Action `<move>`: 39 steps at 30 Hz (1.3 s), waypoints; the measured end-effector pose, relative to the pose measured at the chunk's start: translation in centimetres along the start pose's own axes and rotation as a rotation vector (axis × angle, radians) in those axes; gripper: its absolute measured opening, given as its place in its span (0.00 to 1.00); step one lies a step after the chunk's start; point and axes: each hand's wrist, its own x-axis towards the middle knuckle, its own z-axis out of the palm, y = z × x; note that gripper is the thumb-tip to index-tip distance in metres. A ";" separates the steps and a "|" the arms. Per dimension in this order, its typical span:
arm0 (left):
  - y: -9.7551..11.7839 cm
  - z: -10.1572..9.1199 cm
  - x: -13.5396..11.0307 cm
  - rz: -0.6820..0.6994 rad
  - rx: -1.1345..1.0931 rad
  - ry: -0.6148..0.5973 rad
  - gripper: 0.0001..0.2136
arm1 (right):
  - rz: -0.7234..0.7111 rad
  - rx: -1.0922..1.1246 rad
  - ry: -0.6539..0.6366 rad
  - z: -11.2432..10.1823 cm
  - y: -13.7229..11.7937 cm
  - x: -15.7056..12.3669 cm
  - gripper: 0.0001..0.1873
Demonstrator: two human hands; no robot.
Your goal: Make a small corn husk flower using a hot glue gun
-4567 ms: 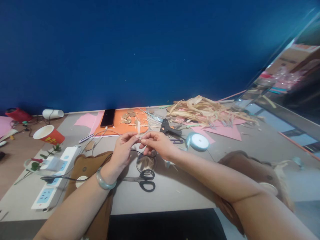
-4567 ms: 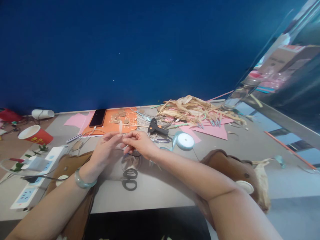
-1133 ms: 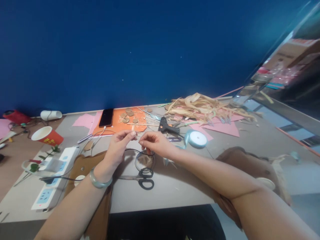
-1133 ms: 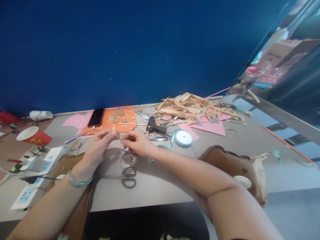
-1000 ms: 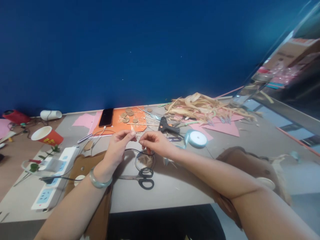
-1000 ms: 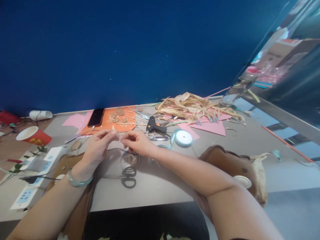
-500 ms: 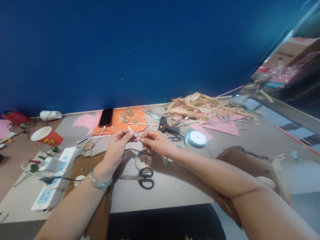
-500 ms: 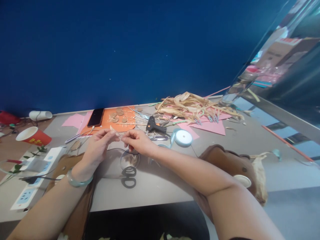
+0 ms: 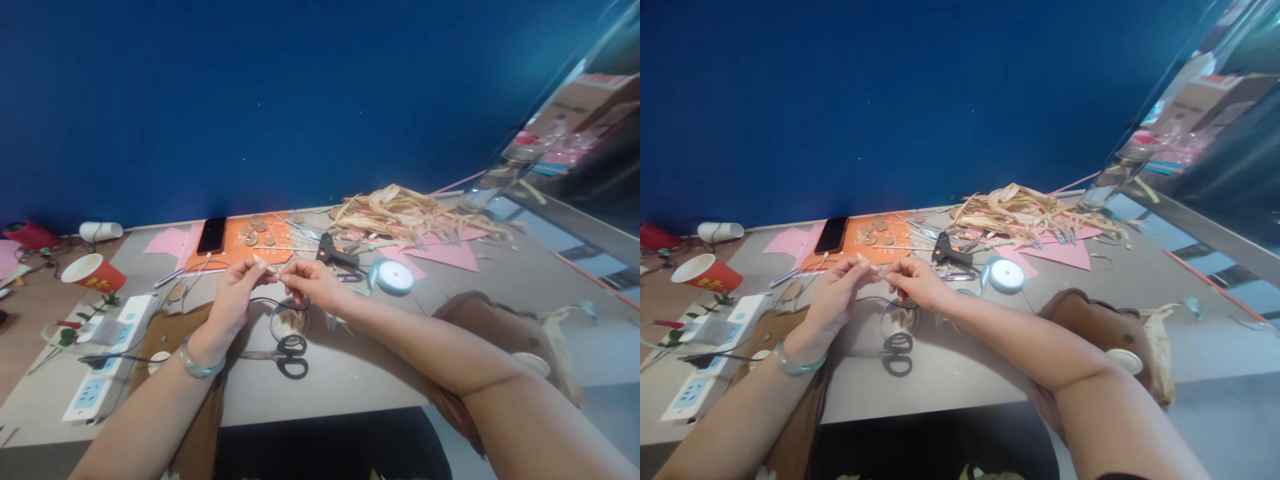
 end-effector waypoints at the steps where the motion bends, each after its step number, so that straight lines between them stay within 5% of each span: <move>1: 0.0 0.0 0.0 -0.009 -0.011 -0.002 0.08 | -0.007 -0.007 0.002 0.0 0.0 0.0 0.11; 25: 0.0 0.4 -0.3 0.012 -0.045 0.012 0.09 | 0.000 0.063 -0.003 0.3 -0.4 -0.3 0.11; 39: 0.5 0.3 -0.5 0.176 0.210 0.000 0.09 | -0.051 -0.064 -0.020 0.1 -0.2 -0.2 0.09</move>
